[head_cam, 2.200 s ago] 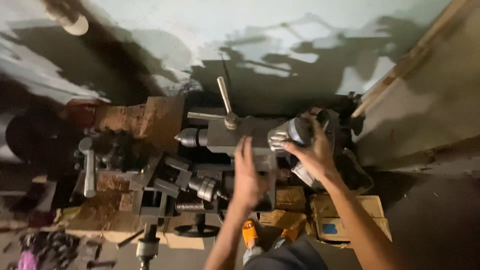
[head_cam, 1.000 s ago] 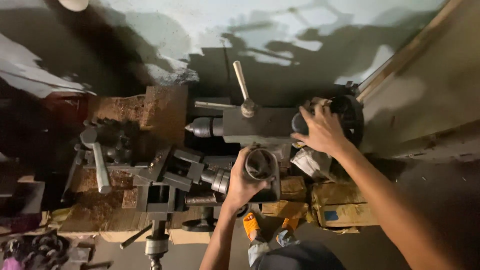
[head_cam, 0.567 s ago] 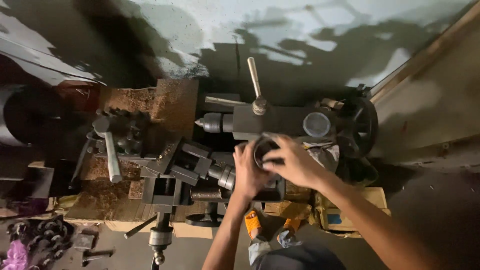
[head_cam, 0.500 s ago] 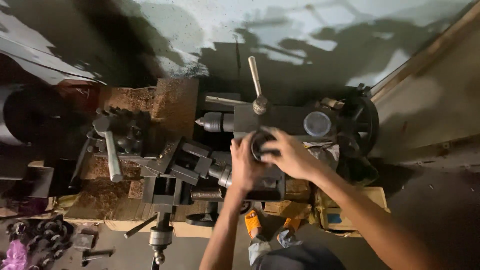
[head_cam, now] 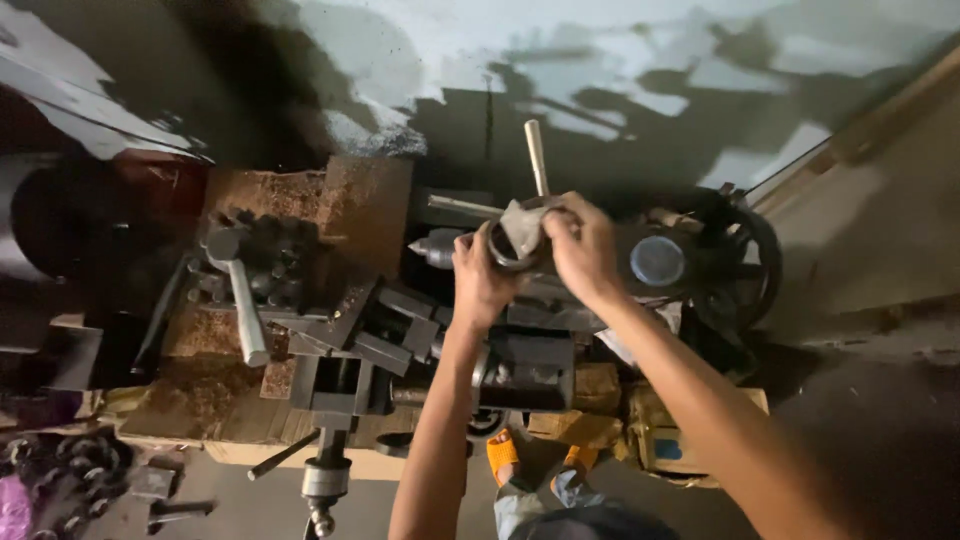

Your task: The person opens a small plastic bag containing screws and places them on a workbench. They then move to the floor, pick up a circular mechanical part, and use pliers to insert and tighten screws into it.

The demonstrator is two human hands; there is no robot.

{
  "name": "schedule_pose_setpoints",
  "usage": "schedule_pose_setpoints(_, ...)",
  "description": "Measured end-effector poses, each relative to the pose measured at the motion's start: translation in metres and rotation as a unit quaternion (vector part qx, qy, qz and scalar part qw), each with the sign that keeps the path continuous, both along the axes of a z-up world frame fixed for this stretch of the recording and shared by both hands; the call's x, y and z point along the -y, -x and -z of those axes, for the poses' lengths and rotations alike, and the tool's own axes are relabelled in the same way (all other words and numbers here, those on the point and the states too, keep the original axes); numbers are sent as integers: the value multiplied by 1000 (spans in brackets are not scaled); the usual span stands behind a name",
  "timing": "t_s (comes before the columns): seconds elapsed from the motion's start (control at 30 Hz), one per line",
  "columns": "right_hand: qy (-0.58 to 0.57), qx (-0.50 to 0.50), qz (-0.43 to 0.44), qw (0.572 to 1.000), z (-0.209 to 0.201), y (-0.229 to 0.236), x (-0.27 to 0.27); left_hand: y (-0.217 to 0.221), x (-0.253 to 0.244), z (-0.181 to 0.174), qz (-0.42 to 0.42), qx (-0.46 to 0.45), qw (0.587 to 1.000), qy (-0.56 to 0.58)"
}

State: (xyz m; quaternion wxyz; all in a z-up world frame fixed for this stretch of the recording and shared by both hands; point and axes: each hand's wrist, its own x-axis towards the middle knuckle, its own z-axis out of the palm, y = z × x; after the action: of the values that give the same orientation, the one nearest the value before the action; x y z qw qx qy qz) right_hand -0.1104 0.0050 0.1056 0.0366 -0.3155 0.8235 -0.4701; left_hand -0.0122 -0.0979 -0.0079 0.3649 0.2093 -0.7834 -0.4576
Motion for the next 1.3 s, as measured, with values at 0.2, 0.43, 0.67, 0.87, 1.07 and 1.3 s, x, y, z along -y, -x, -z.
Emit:
schedule_pose_setpoints(0.2, 164, 171, 51, 970, -3, 16, -2, -1, -9, 5, -15, -15, 999, 25)
schedule_pose_setpoints(0.43, 246, 232, 44, 940, -44, 5, 3, -38, -14, -18, -23, -80, 996, 16)
schedule_pose_setpoints(0.67, 112, 116, -59, 985, -111, -59, -8, -51, -39, -93, -31, -195, 978, 62)
schedule_pose_setpoints(0.87, 20, -106, -155, 982, -114, -45, -36, -76, -64, -87, 95, -217, 925, -296)
schedule_pose_setpoints(1.07, -3, -5, -82, 997, -96, -61, -71, -91, -74, -116, 22, -110, 973, -203)
schedule_pose_setpoints(1.3, -27, 68, -168, 983, -81, -75, -72, -94, -111, -130, 90, -130, 960, -231)
